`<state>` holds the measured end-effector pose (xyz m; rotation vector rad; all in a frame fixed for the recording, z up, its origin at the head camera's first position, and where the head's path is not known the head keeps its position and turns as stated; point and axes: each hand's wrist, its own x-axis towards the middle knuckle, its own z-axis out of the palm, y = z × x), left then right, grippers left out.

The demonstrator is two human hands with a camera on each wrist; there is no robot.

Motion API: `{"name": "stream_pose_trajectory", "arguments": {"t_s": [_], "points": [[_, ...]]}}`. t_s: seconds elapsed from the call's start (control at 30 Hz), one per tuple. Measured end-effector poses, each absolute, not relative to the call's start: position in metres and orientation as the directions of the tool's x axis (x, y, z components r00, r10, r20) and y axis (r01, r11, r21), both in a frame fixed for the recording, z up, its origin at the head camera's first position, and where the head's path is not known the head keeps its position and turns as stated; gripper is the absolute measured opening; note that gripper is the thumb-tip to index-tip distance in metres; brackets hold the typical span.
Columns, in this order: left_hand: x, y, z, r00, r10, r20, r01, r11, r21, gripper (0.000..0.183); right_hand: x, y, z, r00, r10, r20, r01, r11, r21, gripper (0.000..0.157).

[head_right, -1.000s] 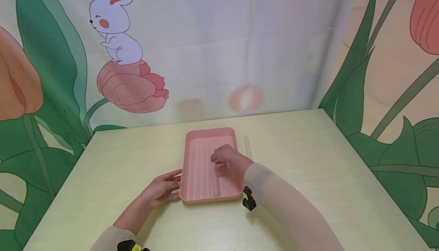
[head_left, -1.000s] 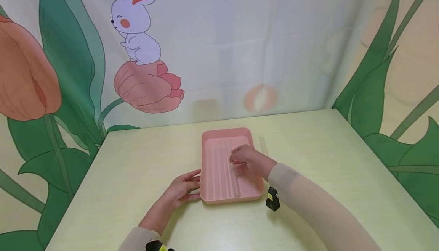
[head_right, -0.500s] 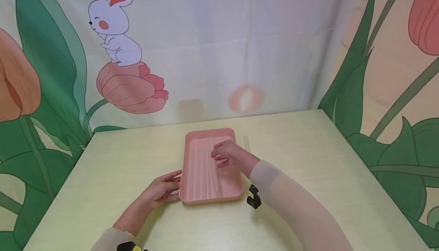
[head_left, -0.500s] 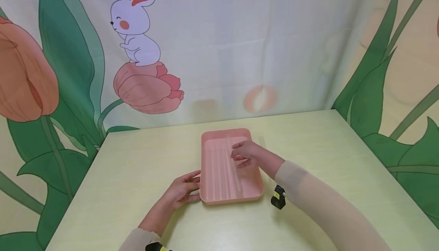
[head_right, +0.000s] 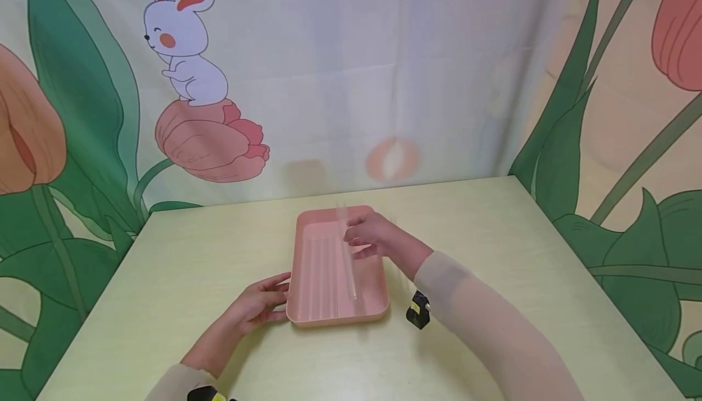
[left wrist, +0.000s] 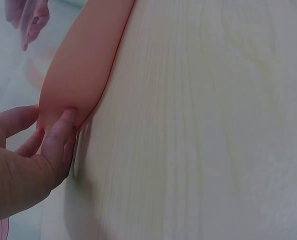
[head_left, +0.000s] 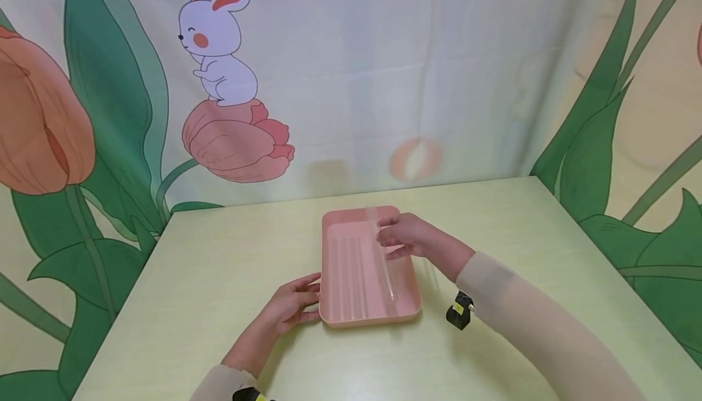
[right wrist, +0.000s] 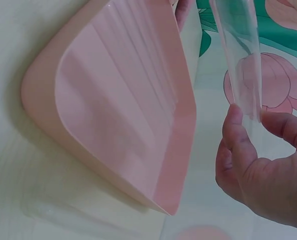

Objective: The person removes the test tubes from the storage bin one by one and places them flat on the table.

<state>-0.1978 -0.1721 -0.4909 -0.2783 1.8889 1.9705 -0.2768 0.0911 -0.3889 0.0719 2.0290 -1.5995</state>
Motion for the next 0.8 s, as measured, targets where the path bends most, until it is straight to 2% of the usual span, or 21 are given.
{"name": "stream_pose_trajectory", "arguments": {"t_s": [0.5,0.8], "points": [[-0.197,-0.172,-0.492,-0.901,0.139,-0.411,-0.417,-0.009,0.909,0.055,-0.269,0.113,-0.358,-0.848,-0.355,-0.393,0.292,0.306,-0.906,0.061],[-0.198,-0.173,-0.493,-0.902,0.141,-0.409,-0.415,-0.015,0.91,0.055,-0.265,0.128,-0.347,-0.847,-0.374,-0.379,0.267,0.317,-0.91,0.058]]}}
